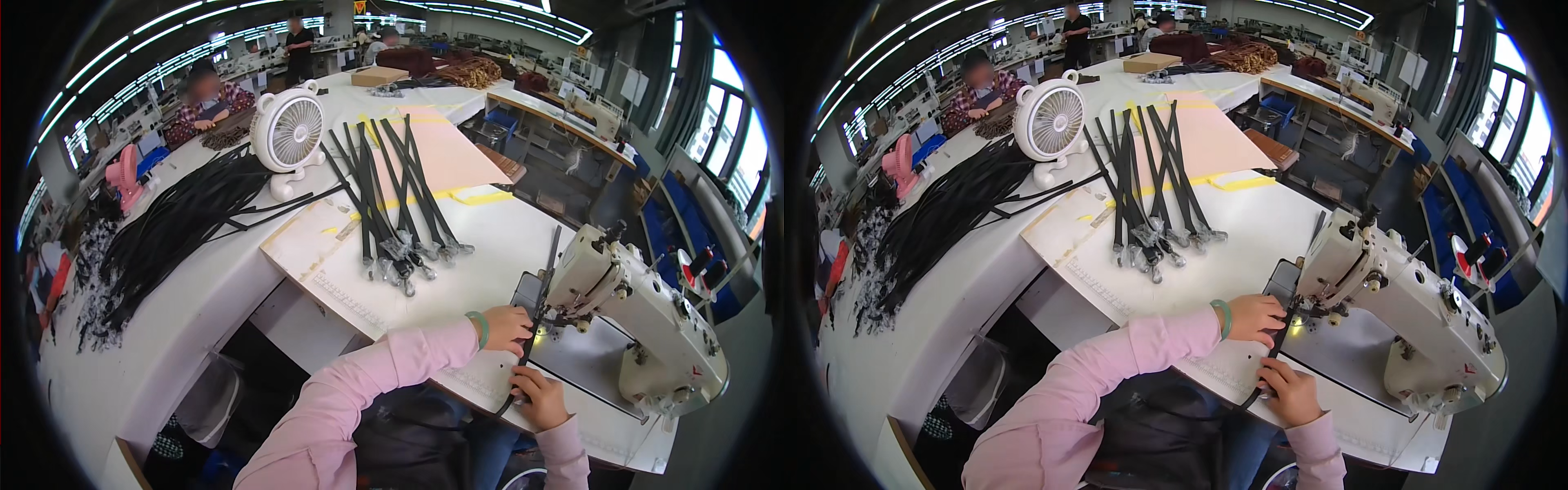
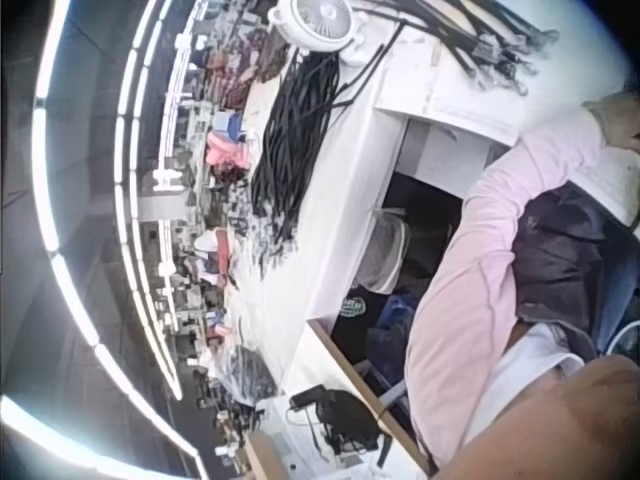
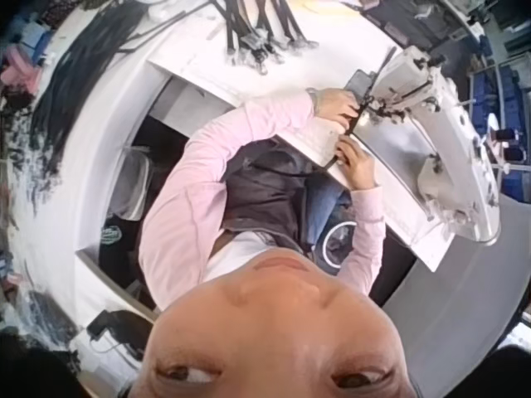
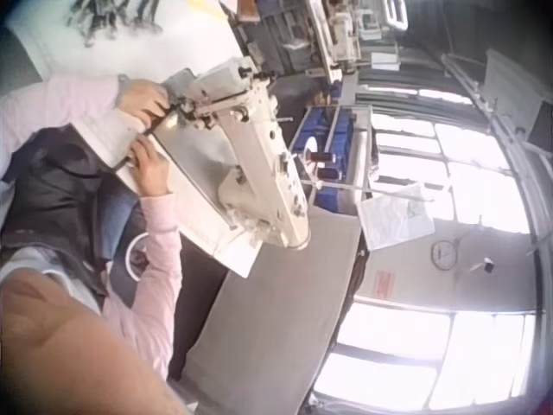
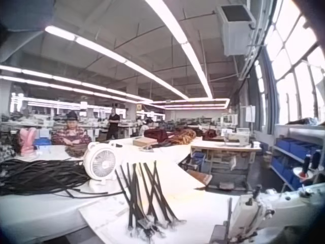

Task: The person operates an industrial sewing machine to stitch long black straps. They repeatedly feed each strap through the machine, guide it under the needle, and cut the thread after each pass. Finished straps are placed on the table to the left.

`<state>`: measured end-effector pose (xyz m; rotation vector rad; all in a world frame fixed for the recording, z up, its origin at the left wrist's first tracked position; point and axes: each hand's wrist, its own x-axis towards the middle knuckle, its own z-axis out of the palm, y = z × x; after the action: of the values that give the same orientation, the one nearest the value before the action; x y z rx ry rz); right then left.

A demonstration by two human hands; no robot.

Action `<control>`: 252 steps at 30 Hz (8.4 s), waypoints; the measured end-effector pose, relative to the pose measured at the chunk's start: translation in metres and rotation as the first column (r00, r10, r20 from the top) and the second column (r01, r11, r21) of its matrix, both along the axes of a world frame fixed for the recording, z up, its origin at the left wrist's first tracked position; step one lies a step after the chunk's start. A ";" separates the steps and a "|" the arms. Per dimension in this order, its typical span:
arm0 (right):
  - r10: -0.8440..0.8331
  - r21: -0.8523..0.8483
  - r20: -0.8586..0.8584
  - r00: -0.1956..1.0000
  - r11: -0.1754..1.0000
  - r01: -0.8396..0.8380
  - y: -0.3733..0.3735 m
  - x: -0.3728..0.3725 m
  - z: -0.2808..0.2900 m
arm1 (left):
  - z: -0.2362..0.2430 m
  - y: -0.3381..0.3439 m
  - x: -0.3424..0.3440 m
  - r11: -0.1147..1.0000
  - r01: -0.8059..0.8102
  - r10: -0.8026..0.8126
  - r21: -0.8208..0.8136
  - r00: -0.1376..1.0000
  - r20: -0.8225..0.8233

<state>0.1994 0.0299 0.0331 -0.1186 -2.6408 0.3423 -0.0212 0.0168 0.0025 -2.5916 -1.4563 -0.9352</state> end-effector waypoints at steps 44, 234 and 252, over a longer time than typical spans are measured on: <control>0.140 -0.023 -0.037 0.990 0.990 -0.141 0.008 0.007 0.004 | 0.017 -0.006 0.004 0.999 -0.046 0.046 0.020 0.999 0.008; -0.962 -0.780 -0.274 0.012 0.229 0.583 0.264 0.430 0.028 | -0.001 0.021 0.034 0.928 -0.332 0.354 0.170 0.927 -0.120; -0.897 -0.776 -0.439 -0.051 0.350 0.524 0.254 0.380 0.014 | 0.002 0.010 0.030 0.899 -0.416 0.433 0.136 0.889 -0.150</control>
<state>0.5798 0.2841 0.0467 -1.1878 -1.0649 0.3617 0.0091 0.0272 0.0043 -2.0865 -1.7681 -0.6809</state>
